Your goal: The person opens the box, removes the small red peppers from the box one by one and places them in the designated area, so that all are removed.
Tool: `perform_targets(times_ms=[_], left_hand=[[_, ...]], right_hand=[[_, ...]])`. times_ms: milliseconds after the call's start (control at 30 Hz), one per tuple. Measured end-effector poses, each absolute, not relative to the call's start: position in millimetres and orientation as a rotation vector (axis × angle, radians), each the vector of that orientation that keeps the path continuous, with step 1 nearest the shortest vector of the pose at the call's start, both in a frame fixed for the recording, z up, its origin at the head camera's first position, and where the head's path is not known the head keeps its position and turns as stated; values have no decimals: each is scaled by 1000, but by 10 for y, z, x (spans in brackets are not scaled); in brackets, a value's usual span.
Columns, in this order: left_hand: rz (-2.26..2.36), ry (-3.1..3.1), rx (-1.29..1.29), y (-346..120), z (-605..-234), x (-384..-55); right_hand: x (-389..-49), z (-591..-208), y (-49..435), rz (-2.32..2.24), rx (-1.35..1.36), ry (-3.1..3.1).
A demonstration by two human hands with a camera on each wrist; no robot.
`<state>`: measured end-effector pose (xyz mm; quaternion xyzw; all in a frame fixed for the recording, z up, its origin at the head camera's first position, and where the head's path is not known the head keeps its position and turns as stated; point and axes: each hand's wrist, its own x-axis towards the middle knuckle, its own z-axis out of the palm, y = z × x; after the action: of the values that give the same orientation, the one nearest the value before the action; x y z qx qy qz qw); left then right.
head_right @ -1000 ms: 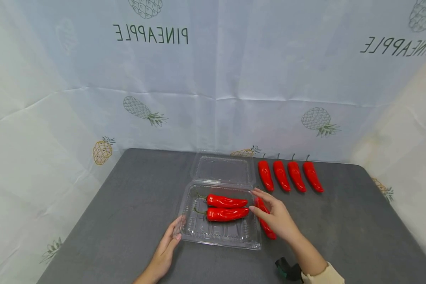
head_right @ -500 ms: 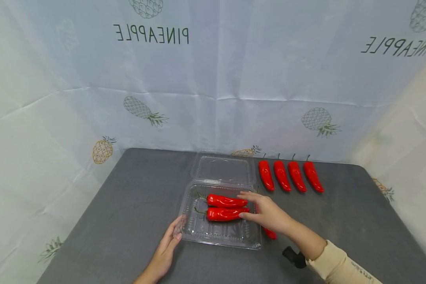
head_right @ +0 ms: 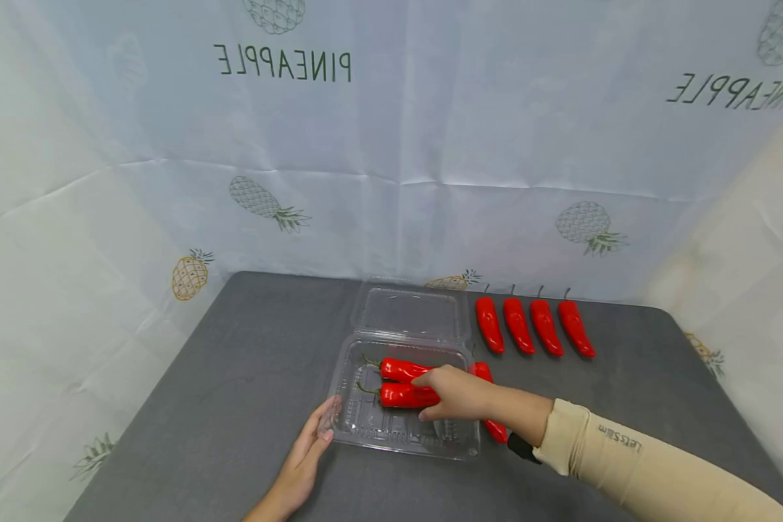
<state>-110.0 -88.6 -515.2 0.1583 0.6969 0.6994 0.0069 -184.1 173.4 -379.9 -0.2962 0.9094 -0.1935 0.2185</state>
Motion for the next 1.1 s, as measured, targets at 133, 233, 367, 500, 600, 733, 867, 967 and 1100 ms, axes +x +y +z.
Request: perform_targets(times_ms=[133,233,367,500,600,733,867,967,1100], left_hand=[[2188,2190,498,-891,-5157,-1102],[2183,2196,497,-896,-5161,-1101],[2190,2193,518,-891,-5157,-1107],[2197,2201,550,-887,-5152,-1110],[2196,2208,544,-890,-5150,-1106],[2185,2209,521,-899,-5154,-1098],[2186,2209,518,-889,-5151,-1098],[2193,2215,523,-888,-5143,-1098],[2180,2237,535,-888,-5147,-1099]], right_hand=[[-1874,-3804,1642,-475,-832,2497],[-1900,-3829,1587,-433,-836,2481],[-1923,-3851,1533,-409,-845,2485],[-1945,-3884,1478,-410,-820,2519],[-1955,-3917,1422,-390,-787,2537],[-1956,-3946,1328,-325,-732,2541],[-1946,-3959,1237,-248,-715,2565],[-1940,-3979,1172,-168,-736,2597],[-1927,-4022,1134,-48,-762,2602]])
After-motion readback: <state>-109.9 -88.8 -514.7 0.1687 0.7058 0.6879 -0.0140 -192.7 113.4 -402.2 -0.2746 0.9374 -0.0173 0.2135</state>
